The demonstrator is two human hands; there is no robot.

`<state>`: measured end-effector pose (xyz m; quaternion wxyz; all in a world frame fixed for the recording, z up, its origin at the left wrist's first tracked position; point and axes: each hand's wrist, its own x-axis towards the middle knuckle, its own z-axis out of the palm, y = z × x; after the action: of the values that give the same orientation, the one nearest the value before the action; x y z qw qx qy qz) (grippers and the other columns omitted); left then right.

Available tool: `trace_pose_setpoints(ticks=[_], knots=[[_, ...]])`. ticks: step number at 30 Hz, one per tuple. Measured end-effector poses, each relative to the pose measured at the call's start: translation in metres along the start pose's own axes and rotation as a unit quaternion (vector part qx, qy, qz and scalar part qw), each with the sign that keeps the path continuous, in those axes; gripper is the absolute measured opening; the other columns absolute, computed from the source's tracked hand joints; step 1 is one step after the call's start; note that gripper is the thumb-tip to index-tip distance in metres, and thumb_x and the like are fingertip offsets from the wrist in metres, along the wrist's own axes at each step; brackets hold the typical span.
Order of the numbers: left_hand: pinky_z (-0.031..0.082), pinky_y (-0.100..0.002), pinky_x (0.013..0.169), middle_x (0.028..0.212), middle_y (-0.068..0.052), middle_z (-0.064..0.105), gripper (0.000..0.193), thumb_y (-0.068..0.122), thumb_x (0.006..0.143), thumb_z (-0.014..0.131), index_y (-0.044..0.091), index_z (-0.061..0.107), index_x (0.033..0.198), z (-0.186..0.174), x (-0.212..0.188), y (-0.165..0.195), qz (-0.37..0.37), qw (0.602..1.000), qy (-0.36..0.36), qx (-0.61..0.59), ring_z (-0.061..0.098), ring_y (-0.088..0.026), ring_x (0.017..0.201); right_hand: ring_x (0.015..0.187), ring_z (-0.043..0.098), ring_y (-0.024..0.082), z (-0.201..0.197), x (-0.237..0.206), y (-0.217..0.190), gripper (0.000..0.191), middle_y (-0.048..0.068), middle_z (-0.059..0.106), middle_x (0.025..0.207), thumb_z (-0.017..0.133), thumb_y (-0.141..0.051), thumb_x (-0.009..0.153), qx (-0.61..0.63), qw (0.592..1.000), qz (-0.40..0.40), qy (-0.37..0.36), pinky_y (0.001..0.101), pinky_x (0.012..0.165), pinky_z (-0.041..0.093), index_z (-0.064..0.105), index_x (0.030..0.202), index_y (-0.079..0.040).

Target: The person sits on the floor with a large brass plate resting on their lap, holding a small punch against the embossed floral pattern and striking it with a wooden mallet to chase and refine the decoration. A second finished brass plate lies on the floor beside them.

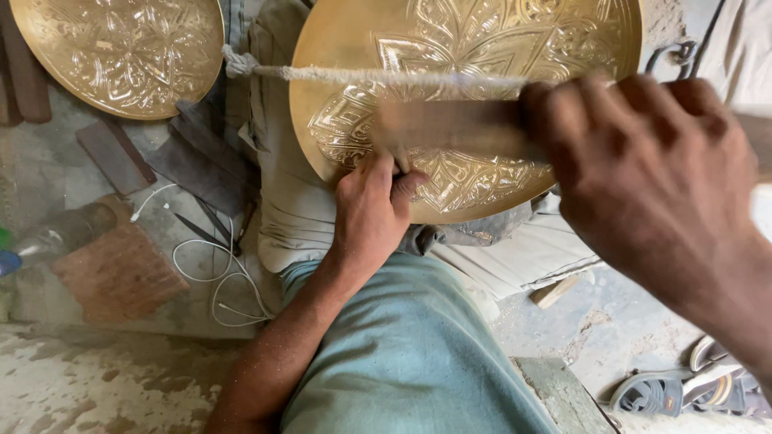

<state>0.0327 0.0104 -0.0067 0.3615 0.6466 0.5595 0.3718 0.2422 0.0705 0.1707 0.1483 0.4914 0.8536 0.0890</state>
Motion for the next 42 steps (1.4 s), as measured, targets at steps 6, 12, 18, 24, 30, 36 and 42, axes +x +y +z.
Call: trace_pose_setpoints(ticks=[6, 12, 18, 24, 30, 36, 42], knots=[[0.051, -0.047, 0.066, 0.084, -0.016, 0.064, 0.030, 0.019, 0.095, 0.077, 0.000, 0.055, 0.101, 0.001, -0.004, 0.001, -0.016, 1.000, -0.007, -0.013, 0.067, -0.037, 0.077, 0.077, 0.069, 0.020, 0.018, -0.009, 0.006, 0.035, 0.007, 0.074, 0.102, 0.065, -0.016, 0.097, -0.014, 1.000, -0.003, -0.015, 0.0368, 0.071, 0.054, 0.069, 0.132, -0.019], [0.053, -0.045, 0.068, 0.083, -0.015, 0.065, 0.033, 0.021, 0.096, 0.078, 0.000, 0.053, 0.102, 0.002, -0.004, 0.003, -0.024, 1.000, 0.002, -0.016, 0.069, -0.036, 0.079, 0.087, 0.070, 0.022, -0.007, 0.008, -0.006, 0.025, 0.007, 0.072, 0.103, 0.063, -0.011, 0.106, 0.042, 0.999, 0.018, 0.013, 0.0363, 0.081, 0.054, 0.064, 0.130, -0.012], [0.053, -0.043, 0.067, 0.078, -0.011, 0.066, 0.030, 0.022, 0.097, 0.076, 0.002, 0.054, 0.100, 0.002, -0.005, 0.004, -0.047, 0.998, -0.011, -0.034, 0.071, -0.031, 0.073, 0.082, 0.070, 0.024, -0.013, 0.013, -0.008, 0.032, 0.008, 0.071, 0.096, 0.063, -0.010, 0.097, 0.042, 0.997, -0.010, 0.059, 0.0385, 0.076, 0.054, 0.066, 0.128, -0.008], [0.050, -0.045, 0.066, 0.081, -0.014, 0.066, 0.030, 0.020, 0.096, 0.076, 0.000, 0.057, 0.109, 0.003, -0.007, 0.004, 0.017, 0.999, 0.028, 0.009, 0.067, -0.035, 0.073, 0.078, 0.071, 0.021, -0.024, 0.018, -0.011, 0.022, 0.003, 0.073, 0.093, 0.063, -0.019, 0.097, -0.023, 0.997, -0.054, 0.042, 0.0378, 0.077, 0.055, 0.068, 0.118, -0.013], [0.054, -0.043, 0.066, 0.082, -0.012, 0.069, 0.032, 0.022, 0.097, 0.072, -0.001, 0.056, 0.113, 0.005, -0.013, 0.007, -0.059, 0.996, -0.008, -0.064, 0.072, -0.032, 0.076, 0.071, 0.068, 0.016, -0.034, 0.027, -0.016, 0.021, 0.000, 0.069, 0.085, 0.061, -0.022, 0.101, -0.057, 0.997, -0.044, -0.013, 0.0356, 0.074, 0.054, 0.069, 0.120, -0.017], [0.054, -0.042, 0.066, 0.072, -0.007, 0.071, 0.033, 0.031, 0.100, 0.072, 0.003, 0.054, 0.098, 0.007, -0.020, 0.007, -0.108, 0.993, -0.013, -0.037, 0.073, -0.029, 0.071, 0.068, 0.062, 0.010, -0.019, 0.017, -0.016, 0.021, -0.003, 0.066, 0.082, 0.054, -0.027, 0.102, -0.107, 0.990, -0.064, -0.069, 0.0295, 0.071, 0.049, 0.068, 0.109, -0.014], [0.054, -0.041, 0.066, 0.074, -0.007, 0.069, 0.034, 0.031, 0.101, 0.071, 0.002, 0.055, 0.099, 0.008, -0.025, 0.007, -0.054, 0.998, 0.024, 0.003, 0.072, -0.029, 0.070, 0.083, 0.065, 0.015, -0.018, 0.018, -0.020, 0.017, -0.001, 0.067, 0.094, 0.064, -0.024, 0.102, -0.040, 0.992, -0.082, 0.093, 0.0333, 0.080, 0.049, 0.069, 0.113, -0.013]])
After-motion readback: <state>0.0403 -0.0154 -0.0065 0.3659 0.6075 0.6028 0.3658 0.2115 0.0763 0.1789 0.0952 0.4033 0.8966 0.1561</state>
